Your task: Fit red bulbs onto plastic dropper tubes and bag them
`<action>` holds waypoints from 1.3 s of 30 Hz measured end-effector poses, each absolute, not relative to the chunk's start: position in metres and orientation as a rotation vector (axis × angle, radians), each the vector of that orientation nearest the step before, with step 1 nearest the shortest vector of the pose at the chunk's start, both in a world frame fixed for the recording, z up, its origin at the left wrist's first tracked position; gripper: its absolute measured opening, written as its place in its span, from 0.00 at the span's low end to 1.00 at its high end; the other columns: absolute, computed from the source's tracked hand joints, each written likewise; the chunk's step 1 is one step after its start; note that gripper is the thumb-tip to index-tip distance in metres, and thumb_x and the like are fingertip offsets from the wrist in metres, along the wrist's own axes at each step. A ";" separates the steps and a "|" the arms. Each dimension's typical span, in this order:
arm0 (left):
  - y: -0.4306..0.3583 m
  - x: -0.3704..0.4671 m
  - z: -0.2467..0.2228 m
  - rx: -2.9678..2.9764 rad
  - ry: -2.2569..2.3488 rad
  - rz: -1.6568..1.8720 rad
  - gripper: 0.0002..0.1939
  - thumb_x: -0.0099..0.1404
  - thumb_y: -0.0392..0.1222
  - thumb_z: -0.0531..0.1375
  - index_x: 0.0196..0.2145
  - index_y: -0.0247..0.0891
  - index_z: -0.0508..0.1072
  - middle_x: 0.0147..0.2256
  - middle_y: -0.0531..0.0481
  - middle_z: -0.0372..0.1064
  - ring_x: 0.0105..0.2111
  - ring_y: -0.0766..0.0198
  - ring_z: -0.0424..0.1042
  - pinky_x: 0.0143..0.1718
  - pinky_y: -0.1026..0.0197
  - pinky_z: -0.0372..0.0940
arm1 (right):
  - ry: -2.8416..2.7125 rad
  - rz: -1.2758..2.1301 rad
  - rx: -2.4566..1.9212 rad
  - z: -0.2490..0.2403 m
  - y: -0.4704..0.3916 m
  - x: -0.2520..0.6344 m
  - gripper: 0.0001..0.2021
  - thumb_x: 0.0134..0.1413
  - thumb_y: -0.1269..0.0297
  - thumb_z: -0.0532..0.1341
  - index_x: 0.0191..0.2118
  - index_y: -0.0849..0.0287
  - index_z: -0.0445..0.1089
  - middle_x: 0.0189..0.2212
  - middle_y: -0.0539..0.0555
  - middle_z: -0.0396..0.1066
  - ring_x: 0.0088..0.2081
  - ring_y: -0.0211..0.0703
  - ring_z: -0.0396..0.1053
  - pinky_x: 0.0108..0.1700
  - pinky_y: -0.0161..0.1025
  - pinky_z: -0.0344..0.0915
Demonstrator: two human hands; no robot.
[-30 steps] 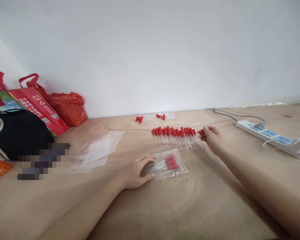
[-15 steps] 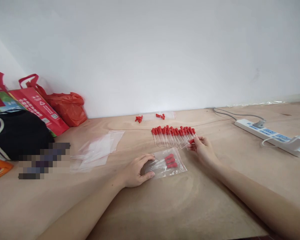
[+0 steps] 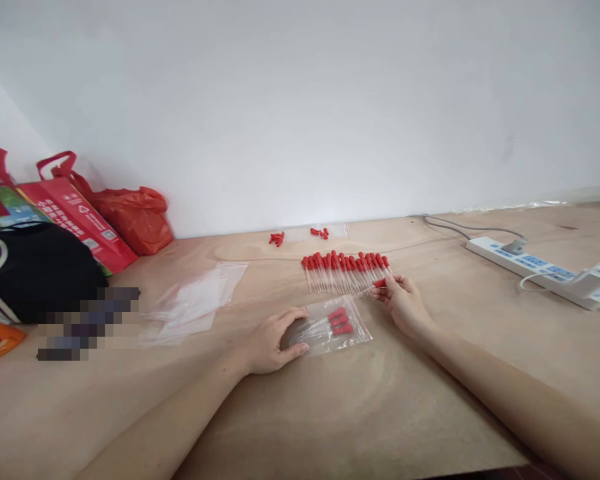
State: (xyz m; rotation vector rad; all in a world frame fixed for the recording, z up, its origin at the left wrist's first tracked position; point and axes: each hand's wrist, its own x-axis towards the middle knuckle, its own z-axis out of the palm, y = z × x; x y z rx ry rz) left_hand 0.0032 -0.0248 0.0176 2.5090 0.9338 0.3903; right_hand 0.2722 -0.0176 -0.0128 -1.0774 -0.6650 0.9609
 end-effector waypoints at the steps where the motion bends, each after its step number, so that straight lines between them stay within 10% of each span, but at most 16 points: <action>1: -0.025 0.003 0.017 2.508 0.938 0.385 0.22 0.60 0.45 0.55 0.51 0.42 0.56 0.52 0.47 0.57 0.50 0.57 0.60 0.51 0.54 0.56 | -0.680 0.995 -1.064 -0.013 -0.018 0.269 0.13 0.45 0.56 0.60 0.29 0.55 0.54 0.22 0.46 0.66 0.24 0.35 0.68 0.28 0.35 0.69; 14: -0.026 0.004 0.020 2.467 0.962 0.380 0.22 0.60 0.45 0.55 0.51 0.43 0.56 0.53 0.47 0.58 0.50 0.56 0.60 0.51 0.52 0.56 | -0.820 1.184 -1.074 -0.014 -0.029 0.262 0.15 0.38 0.56 0.64 0.27 0.57 0.59 0.22 0.47 0.67 0.24 0.34 0.68 0.28 0.33 0.68; 22: -0.026 0.004 0.020 2.488 0.957 0.363 0.22 0.60 0.46 0.55 0.51 0.43 0.56 0.53 0.47 0.58 0.50 0.56 0.60 0.50 0.54 0.56 | -1.125 1.270 -1.242 -0.007 -0.033 0.252 0.16 0.31 0.60 0.67 0.29 0.60 0.66 0.22 0.47 0.70 0.11 0.26 0.56 0.10 0.26 0.52; 31: -0.025 0.005 0.018 2.465 0.944 0.413 0.17 0.59 0.44 0.55 0.46 0.42 0.58 0.50 0.46 0.60 0.50 0.56 0.60 0.49 0.53 0.56 | -1.308 1.443 -1.179 -0.013 -0.023 0.246 0.15 0.38 0.52 0.62 0.24 0.60 0.70 0.15 0.49 0.68 0.18 0.38 0.66 0.19 0.34 0.63; 39: -0.026 0.005 0.021 2.439 0.965 0.427 0.10 0.58 0.45 0.55 0.34 0.40 0.58 0.50 0.45 0.61 0.48 0.56 0.62 0.45 0.54 0.58 | -1.493 0.560 -1.547 -0.003 0.016 0.297 0.10 0.43 0.59 0.57 0.25 0.61 0.69 0.21 0.51 0.70 0.22 0.37 0.65 0.25 0.33 0.60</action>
